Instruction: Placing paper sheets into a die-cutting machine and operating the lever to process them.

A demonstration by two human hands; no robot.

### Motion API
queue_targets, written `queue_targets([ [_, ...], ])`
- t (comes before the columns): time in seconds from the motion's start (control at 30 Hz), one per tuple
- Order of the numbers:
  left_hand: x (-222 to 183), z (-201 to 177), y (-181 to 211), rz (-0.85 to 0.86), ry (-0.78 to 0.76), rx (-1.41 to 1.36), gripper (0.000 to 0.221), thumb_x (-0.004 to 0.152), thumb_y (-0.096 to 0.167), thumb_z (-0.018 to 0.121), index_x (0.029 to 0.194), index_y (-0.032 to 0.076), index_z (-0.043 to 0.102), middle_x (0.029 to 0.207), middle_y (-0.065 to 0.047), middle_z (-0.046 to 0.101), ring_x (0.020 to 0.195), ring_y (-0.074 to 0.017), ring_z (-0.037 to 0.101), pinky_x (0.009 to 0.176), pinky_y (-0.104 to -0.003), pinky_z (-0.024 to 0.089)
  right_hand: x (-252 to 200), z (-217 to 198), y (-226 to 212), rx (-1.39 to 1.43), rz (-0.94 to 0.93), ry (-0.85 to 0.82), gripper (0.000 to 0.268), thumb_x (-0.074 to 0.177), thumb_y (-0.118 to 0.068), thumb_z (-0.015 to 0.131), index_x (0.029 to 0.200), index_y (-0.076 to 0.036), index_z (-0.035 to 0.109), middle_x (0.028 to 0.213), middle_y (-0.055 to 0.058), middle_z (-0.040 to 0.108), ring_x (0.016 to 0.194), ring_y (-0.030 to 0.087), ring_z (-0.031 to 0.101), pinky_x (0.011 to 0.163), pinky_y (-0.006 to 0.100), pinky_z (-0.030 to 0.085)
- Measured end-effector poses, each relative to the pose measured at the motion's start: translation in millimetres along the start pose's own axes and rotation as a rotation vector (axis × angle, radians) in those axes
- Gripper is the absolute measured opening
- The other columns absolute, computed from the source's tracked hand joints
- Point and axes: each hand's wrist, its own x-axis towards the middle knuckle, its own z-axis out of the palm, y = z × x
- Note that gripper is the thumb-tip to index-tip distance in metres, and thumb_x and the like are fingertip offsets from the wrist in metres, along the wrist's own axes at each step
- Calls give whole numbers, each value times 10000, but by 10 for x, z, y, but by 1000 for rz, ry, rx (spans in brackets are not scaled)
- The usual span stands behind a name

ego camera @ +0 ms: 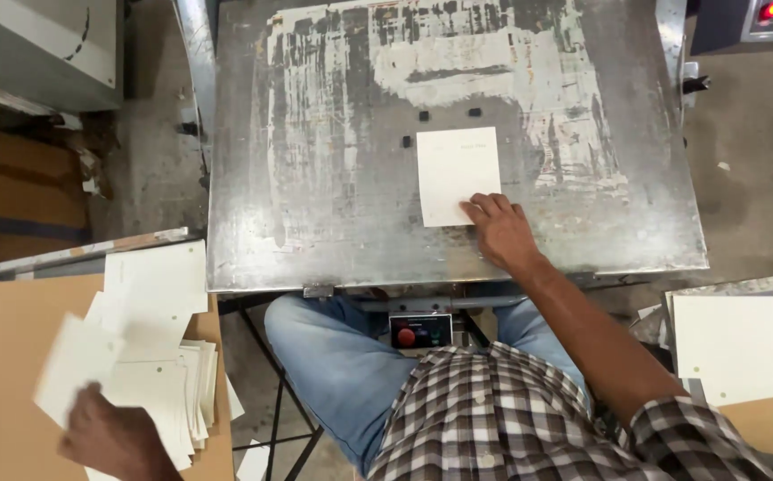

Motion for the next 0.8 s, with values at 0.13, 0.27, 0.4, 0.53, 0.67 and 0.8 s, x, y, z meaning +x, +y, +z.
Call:
queue_targets([
  [0.13, -937, 507, 48, -317, -397, -193, 223, 1006, 9, 534, 1152, 31, 701, 1078, -160, 747, 930, -339, 724, 813, -501, 579, 172, 22, -1, 11, -24, 8, 512, 844, -21, 574, 1347, -93, 631, 1393, 98, 576, 1285, 327, 517, 1016, 525, 448],
  [0.27, -1375, 739, 236, -324, -388, -284, 228, 1044, 80, 525, 1197, 54, 692, 1312, -150, 713, 1216, -411, 668, 911, -584, 547, 255, 54, 18, 16, -32, 26, 482, 877, -2, 558, 1344, -86, 644, 1389, 97, 587, 1285, 330, 533, 1030, 519, 458],
  [0.4, -1263, 699, 280, -420, -464, -323, 344, 1037, 90, 530, 1352, 47, 661, 1496, -184, 623, 1326, -447, 568, 954, -651, 490, 321, 87, 32, 23, -30, 8, 507, 831, -12, 573, 1327, -80, 653, 1354, 110, 592, 1263, 343, 526, 1008, 529, 452],
  [0.53, -1249, 774, 204, -410, -541, -324, 431, 941, 118, 579, 1356, 4, 609, 1507, -225, 552, 1359, -459, 518, 961, -660, 452, 320, 185, 72, 8, -3, -21, 494, 872, 0, 566, 1348, -105, 650, 1374, 88, 593, 1286, 320, 527, 1007, 534, 451],
  [0.67, -1305, 713, 280, -345, -407, -279, 512, 895, 105, 614, 1392, -3, 562, 1531, -234, 535, 1379, -434, 531, 1032, -620, 419, 305, 187, 94, -61, -12, -78, 566, 858, -59, 593, 1420, -123, 607, 1449, 94, 562, 1346, 303, 493, 1030, 562, 411],
  [0.8, -1516, 754, 458, -289, -333, -256, 442, 951, 84, 620, 1384, 17, 559, 1522, -221, 548, 1345, -369, 549, 1114, -596, 416, 374, -83, -94, 11, 32, -171, 704, 792, -421, 704, 1405, -113, 544, 1412, 123, 523, 1319, 327, 435, 1013, 613, 333],
])
